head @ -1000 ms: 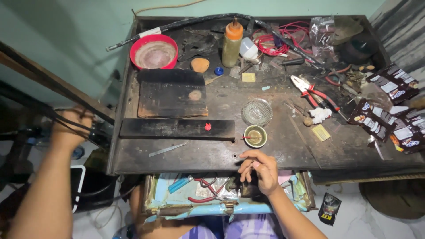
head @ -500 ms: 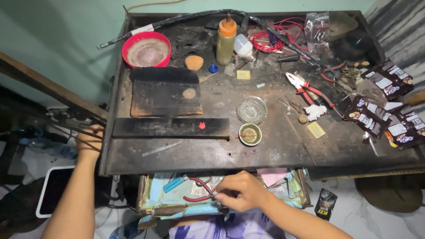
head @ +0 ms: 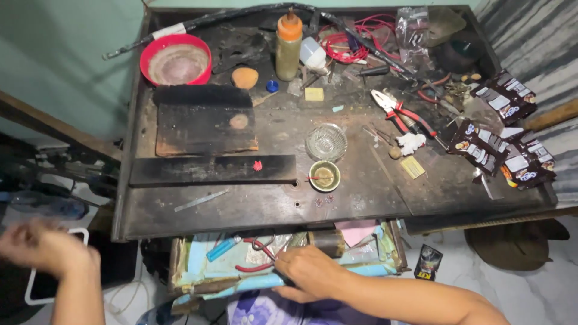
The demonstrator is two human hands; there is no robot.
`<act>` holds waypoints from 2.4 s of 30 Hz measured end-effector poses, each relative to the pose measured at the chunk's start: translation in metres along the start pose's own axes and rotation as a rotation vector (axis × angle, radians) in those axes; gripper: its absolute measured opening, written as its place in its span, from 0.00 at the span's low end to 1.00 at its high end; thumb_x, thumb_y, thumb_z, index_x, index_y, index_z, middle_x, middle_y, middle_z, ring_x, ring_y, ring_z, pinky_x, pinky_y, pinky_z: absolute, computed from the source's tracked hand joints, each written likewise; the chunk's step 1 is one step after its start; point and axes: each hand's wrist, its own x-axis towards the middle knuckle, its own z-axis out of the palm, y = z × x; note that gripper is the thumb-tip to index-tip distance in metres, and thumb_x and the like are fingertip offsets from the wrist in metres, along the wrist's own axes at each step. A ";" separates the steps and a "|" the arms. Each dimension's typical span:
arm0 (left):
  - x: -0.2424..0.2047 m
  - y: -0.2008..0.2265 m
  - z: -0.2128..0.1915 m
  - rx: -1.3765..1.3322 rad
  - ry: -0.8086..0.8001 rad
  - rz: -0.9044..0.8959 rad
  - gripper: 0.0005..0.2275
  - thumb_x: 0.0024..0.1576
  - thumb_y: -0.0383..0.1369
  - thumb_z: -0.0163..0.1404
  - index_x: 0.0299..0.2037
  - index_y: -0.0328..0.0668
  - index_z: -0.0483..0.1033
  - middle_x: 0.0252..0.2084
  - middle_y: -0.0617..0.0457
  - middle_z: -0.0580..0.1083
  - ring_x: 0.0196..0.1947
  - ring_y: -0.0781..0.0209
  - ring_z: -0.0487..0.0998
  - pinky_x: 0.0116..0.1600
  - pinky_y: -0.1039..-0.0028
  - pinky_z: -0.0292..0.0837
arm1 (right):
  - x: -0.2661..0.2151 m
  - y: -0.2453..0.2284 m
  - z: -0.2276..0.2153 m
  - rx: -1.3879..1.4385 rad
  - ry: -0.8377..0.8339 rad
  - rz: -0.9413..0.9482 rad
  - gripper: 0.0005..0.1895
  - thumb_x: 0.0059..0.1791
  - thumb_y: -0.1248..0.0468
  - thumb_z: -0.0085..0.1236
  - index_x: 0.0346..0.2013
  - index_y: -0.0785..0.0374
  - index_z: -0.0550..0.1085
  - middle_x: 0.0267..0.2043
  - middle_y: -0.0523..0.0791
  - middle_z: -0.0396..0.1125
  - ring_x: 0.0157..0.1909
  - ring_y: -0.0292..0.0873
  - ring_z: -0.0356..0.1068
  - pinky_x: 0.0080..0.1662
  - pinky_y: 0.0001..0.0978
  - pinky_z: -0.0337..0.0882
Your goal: Soldering small jewelry components using a torch and fine hand tools on a workbench.
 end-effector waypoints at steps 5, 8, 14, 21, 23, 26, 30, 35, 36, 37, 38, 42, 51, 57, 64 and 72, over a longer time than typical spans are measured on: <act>-0.099 0.124 -0.012 -0.037 -0.390 0.558 0.08 0.76 0.20 0.43 0.55 0.30 0.54 0.43 0.33 0.63 0.24 0.52 0.63 0.30 0.69 0.60 | -0.006 -0.010 0.009 0.061 -0.113 -0.020 0.20 0.48 0.50 0.56 0.30 0.66 0.70 0.29 0.54 0.68 0.28 0.63 0.69 0.29 0.57 0.66; -0.142 0.132 -0.001 -0.177 -0.584 0.646 0.07 0.58 0.21 0.50 0.43 0.23 0.67 0.38 0.37 0.70 0.36 0.50 0.74 0.45 0.68 0.69 | -0.015 -0.023 0.012 0.086 -0.166 -0.082 0.23 0.51 0.48 0.51 0.26 0.66 0.70 0.25 0.55 0.68 0.28 0.64 0.70 0.28 0.56 0.66; -0.229 0.181 0.061 -0.381 -0.899 0.837 0.03 0.57 0.19 0.51 0.39 0.27 0.73 0.30 0.44 0.74 0.29 0.54 0.77 0.35 0.73 0.75 | -0.020 -0.030 0.017 0.159 -0.343 -0.140 0.04 0.45 0.69 0.54 0.27 0.69 0.72 0.26 0.53 0.69 0.30 0.63 0.70 0.31 0.53 0.68; -0.269 0.127 0.058 -0.233 -0.986 0.752 0.03 0.60 0.26 0.51 0.40 0.34 0.73 0.29 0.53 0.72 0.16 0.71 0.60 0.22 0.78 0.57 | 0.014 -0.026 -0.008 0.006 -0.669 -0.071 0.15 0.40 0.58 0.58 0.33 0.66 0.80 0.24 0.55 0.72 0.29 0.65 0.73 0.31 0.57 0.73; -0.267 0.119 0.053 -0.294 -1.072 0.889 0.05 0.60 0.27 0.51 0.39 0.30 0.74 0.27 0.49 0.73 0.16 0.64 0.67 0.22 0.76 0.62 | 0.016 -0.008 -0.005 0.308 -0.540 -0.054 0.13 0.42 0.49 0.54 0.33 0.50 0.80 0.28 0.36 0.74 0.31 0.50 0.75 0.36 0.45 0.73; -0.263 0.118 0.055 -0.292 -1.052 0.979 0.07 0.60 0.28 0.52 0.36 0.28 0.74 0.26 0.46 0.75 0.19 0.57 0.74 0.23 0.74 0.68 | 0.013 -0.014 -0.018 0.446 -0.044 -0.106 0.21 0.52 0.44 0.55 0.23 0.53 0.71 0.17 0.36 0.68 0.21 0.44 0.72 0.27 0.36 0.68; -0.266 0.113 0.052 -0.278 -1.055 1.027 0.07 0.59 0.28 0.54 0.36 0.27 0.75 0.27 0.46 0.76 0.19 0.58 0.75 0.21 0.73 0.68 | 0.011 -0.010 0.004 0.477 0.105 -0.095 0.19 0.55 0.49 0.56 0.23 0.53 0.73 0.18 0.36 0.67 0.21 0.42 0.70 0.27 0.34 0.65; -0.268 0.121 0.051 -0.309 -1.117 1.047 0.08 0.60 0.29 0.52 0.35 0.27 0.75 0.26 0.46 0.75 0.17 0.58 0.73 0.20 0.72 0.66 | 0.012 -0.004 0.001 0.463 0.255 -0.136 0.22 0.54 0.55 0.58 0.16 0.55 0.69 0.16 0.38 0.65 0.18 0.45 0.66 0.26 0.36 0.64; -0.267 0.120 0.052 -0.311 -1.117 1.042 0.08 0.60 0.29 0.52 0.35 0.27 0.75 0.26 0.46 0.75 0.17 0.58 0.73 0.20 0.72 0.66 | 0.011 -0.001 -0.005 0.463 0.251 -0.132 0.22 0.54 0.55 0.58 0.16 0.55 0.69 0.16 0.38 0.65 0.18 0.45 0.66 0.26 0.36 0.64; -0.266 0.118 0.052 -0.308 -1.116 1.035 0.08 0.60 0.29 0.52 0.36 0.27 0.74 0.26 0.46 0.75 0.18 0.58 0.73 0.20 0.71 0.67 | 0.011 0.001 -0.010 0.484 0.290 -0.177 0.22 0.54 0.56 0.60 0.17 0.55 0.68 0.16 0.39 0.64 0.18 0.45 0.65 0.26 0.35 0.63; -0.264 0.116 0.052 -0.300 -1.108 1.030 0.07 0.60 0.28 0.52 0.36 0.26 0.74 0.27 0.46 0.76 0.19 0.57 0.74 0.21 0.71 0.68 | 0.013 0.003 -0.016 0.505 0.325 -0.230 0.22 0.54 0.58 0.61 0.17 0.56 0.67 0.16 0.40 0.64 0.18 0.45 0.64 0.26 0.34 0.63; -0.255 0.119 0.055 -0.289 -1.046 0.983 0.08 0.61 0.29 0.51 0.38 0.28 0.74 0.26 0.46 0.74 0.19 0.57 0.72 0.24 0.72 0.66 | 0.012 0.018 -0.035 0.455 0.356 -0.223 0.22 0.55 0.59 0.59 0.18 0.57 0.66 0.15 0.41 0.55 0.17 0.44 0.59 0.25 0.33 0.58; -0.236 0.118 0.061 -0.268 -0.937 1.002 0.11 0.60 0.34 0.51 0.35 0.28 0.75 0.28 0.45 0.75 0.22 0.55 0.75 0.25 0.74 0.68 | 0.001 0.038 -0.041 0.601 0.683 -0.213 0.27 0.60 0.59 0.33 0.27 0.68 0.77 0.17 0.46 0.66 0.15 0.41 0.66 0.23 0.29 0.65; -0.240 0.118 0.064 -0.335 -0.899 0.933 0.11 0.57 0.40 0.58 0.34 0.39 0.80 0.21 0.57 0.73 0.10 0.64 0.66 0.19 0.80 0.66 | -0.002 0.064 -0.043 0.730 1.027 -0.115 0.36 0.59 0.56 0.28 0.18 0.67 0.80 0.07 0.44 0.63 0.07 0.36 0.59 0.14 0.23 0.61; -0.237 0.112 0.067 -0.327 -0.819 0.887 0.05 0.54 0.31 0.59 0.32 0.38 0.81 0.18 0.58 0.71 0.09 0.67 0.64 0.18 0.81 0.65 | -0.007 0.080 -0.048 0.667 1.291 0.047 0.36 0.60 0.57 0.29 0.18 0.71 0.77 0.07 0.48 0.62 0.08 0.36 0.60 0.14 0.21 0.61; -0.225 0.114 0.062 -0.287 -0.687 0.799 0.02 0.56 0.24 0.55 0.32 0.33 0.80 0.16 0.55 0.67 0.11 0.65 0.59 0.20 0.80 0.61 | -0.009 0.083 -0.059 0.582 1.534 0.178 0.29 0.61 0.58 0.33 0.29 0.75 0.75 0.16 0.51 0.65 0.18 0.39 0.67 0.20 0.21 0.66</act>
